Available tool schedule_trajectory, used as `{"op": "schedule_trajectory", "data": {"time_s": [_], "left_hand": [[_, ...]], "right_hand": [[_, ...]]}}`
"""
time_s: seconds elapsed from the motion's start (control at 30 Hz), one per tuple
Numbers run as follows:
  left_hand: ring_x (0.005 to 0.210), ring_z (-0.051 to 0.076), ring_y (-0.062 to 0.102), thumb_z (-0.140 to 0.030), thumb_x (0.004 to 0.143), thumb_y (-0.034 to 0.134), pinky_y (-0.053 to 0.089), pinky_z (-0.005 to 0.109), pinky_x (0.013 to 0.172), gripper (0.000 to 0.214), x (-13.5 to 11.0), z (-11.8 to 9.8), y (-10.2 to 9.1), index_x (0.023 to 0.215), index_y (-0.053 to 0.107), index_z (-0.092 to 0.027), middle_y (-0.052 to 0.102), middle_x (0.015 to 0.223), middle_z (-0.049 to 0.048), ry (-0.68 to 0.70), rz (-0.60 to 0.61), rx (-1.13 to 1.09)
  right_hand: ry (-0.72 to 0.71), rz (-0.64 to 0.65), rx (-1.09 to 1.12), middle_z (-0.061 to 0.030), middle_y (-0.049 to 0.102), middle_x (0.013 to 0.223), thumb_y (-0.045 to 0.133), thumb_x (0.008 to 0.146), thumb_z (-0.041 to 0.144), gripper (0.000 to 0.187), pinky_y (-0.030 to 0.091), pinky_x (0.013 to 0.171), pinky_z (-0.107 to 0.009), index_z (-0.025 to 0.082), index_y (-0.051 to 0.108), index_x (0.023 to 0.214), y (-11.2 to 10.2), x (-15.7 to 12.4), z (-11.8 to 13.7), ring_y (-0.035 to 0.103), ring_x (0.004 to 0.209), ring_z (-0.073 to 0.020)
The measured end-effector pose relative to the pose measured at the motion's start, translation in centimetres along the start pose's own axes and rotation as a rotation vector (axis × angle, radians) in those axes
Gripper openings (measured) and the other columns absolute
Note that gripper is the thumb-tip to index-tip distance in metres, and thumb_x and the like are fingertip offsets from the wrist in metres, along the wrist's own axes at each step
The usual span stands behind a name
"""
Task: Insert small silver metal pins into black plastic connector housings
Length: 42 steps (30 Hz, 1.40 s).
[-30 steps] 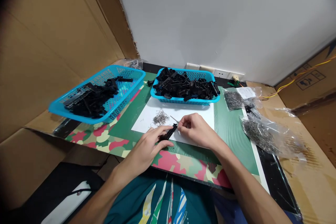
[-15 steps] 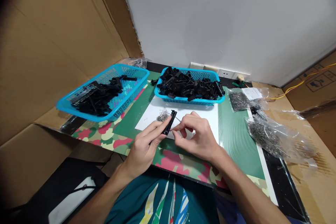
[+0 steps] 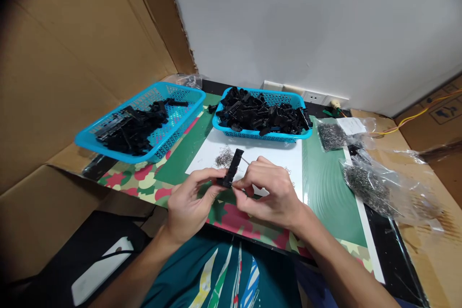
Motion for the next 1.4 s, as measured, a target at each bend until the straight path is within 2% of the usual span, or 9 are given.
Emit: {"op": "schedule_trajectory", "data": {"time_s": [0.17, 0.4, 0.6, 0.73, 0.87, 0.97, 1.23, 1.33, 1.4], "left_hand": [[0.105, 0.018, 0.079, -0.021, 0.102, 0.067, 0.065, 0.026, 0.095, 0.013, -0.2, 0.6, 0.1, 0.115, 0.07, -0.021, 0.08, 0.112, 0.0051, -0.051, 0.009, -0.088], [0.106, 0.02, 0.079, -0.024, 0.102, 0.066, 0.065, 0.028, 0.093, 0.006, 0.0, 0.9, 0.1, 0.107, 0.067, -0.021, 0.08, 0.111, 0.0068, -0.073, 0.033, -0.106], [0.092, 0.017, 0.079, -0.022, 0.102, 0.065, 0.065, 0.024, 0.083, 0.007, 0.2, 1.1, 0.0, 0.108, 0.069, -0.021, 0.08, 0.105, 0.0043, -0.13, 0.088, -0.156], [0.083, 0.015, 0.076, -0.027, 0.1, 0.068, 0.062, 0.023, 0.077, 0.007, 0.4, 1.7, 0.2, 0.104, 0.07, -0.021, 0.077, 0.095, 0.0023, -0.229, 0.124, -0.206], [0.074, 0.014, 0.072, -0.036, 0.096, 0.074, 0.055, 0.021, 0.067, 0.02, 0.5, 1.9, 0.6, 0.098, 0.064, -0.02, 0.071, 0.079, -0.0008, -0.368, 0.153, -0.322], [0.073, 0.014, 0.069, -0.041, 0.095, 0.077, 0.048, 0.02, 0.062, 0.026, 0.5, 1.9, 0.8, 0.097, 0.06, -0.02, 0.068, 0.075, -0.0015, -0.445, 0.19, -0.424], [0.059, 0.008, 0.053, -0.049, 0.091, 0.081, 0.035, 0.018, 0.054, 0.038, 0.5, 2.3, 1.0, 0.096, 0.056, -0.02, 0.066, 0.072, -0.0032, -0.537, 0.24, -0.588], [0.056, 0.008, 0.051, -0.048, 0.091, 0.08, 0.036, 0.019, 0.054, 0.037, 0.6, 2.2, 1.1, 0.095, 0.056, -0.02, 0.067, 0.07, -0.0031, -0.55, 0.253, -0.599], [0.059, 0.01, 0.056, -0.045, 0.092, 0.08, 0.04, 0.02, 0.057, 0.034, 0.7, 2.1, 1.0, 0.094, 0.056, -0.02, 0.068, 0.071, -0.002, -0.533, 0.265, -0.577]], "right_hand": [[-0.026, 0.022, 0.034, 0.0036, 0.064, 0.063, 0.067, 0.083, 0.003, 0.02, 0.045, 0.061, -0.032, 0.023, 0.067, 0.086, 0.1, -0.2, -0.1, 0.05, 0.055, -0.0126], [-0.009, 0.118, 0.071, 0.0017, 0.067, 0.067, 0.066, 0.093, 0.01, 0.013, 0.047, 0.064, -0.033, 0.022, 0.069, 0.088, -0.1, -0.1, -0.4, 0.056, 0.059, -0.0136], [0.048, 0.185, 0.125, -0.0033, 0.078, 0.08, 0.07, 0.097, 0.013, 0.009, 0.05, 0.069, -0.034, 0.02, 0.075, 0.094, -0.3, 0.5, -0.3, 0.064, 0.07, -0.0165], [0.056, 0.165, 0.103, -0.0019, 0.081, 0.082, 0.075, 0.097, 0.018, 0.007, 0.05, 0.075, -0.039, 0.024, 0.079, 0.097, -0.5, 0.6, -0.4, 0.064, 0.071, -0.0179], [0.126, 0.135, 0.087, -0.0026, 0.079, 0.081, 0.077, 0.096, 0.023, 0.007, 0.051, 0.071, -0.037, 0.026, 0.082, 0.1, -0.7, 0.4, -1.0, 0.061, 0.074, -0.0193], [0.163, 0.144, 0.089, -0.0034, 0.078, 0.083, 0.077, 0.096, 0.024, 0.011, 0.051, 0.073, -0.038, 0.027, 0.083, 0.105, -0.7, 0.3, -1.3, 0.062, 0.079, -0.0207], [0.107, 0.107, 0.132, -0.0023, 0.078, 0.089, 0.083, 0.09, 0.017, 0.02, 0.051, 0.076, -0.038, 0.028, 0.082, 0.107, -0.5, 0.2, -1.6, 0.062, 0.082, -0.0199], [0.086, 0.097, 0.109, -0.0029, 0.076, 0.087, 0.082, 0.091, 0.016, 0.018, 0.05, 0.073, -0.037, 0.028, 0.082, 0.106, -0.5, 0.1, -1.5, 0.062, 0.08, -0.0199], [0.06, 0.079, 0.077, -0.0037, 0.073, 0.086, 0.079, 0.093, 0.016, 0.015, 0.049, 0.071, -0.036, 0.027, 0.082, 0.103, -0.6, 0.1, -1.4, 0.062, 0.081, -0.0199]]}}
Point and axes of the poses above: each hand's wrist, its own x-axis towards the middle knuckle, its own y-axis out of the palm, z = x × y, the point moved 5 cm from there along x, towards the middle knuckle
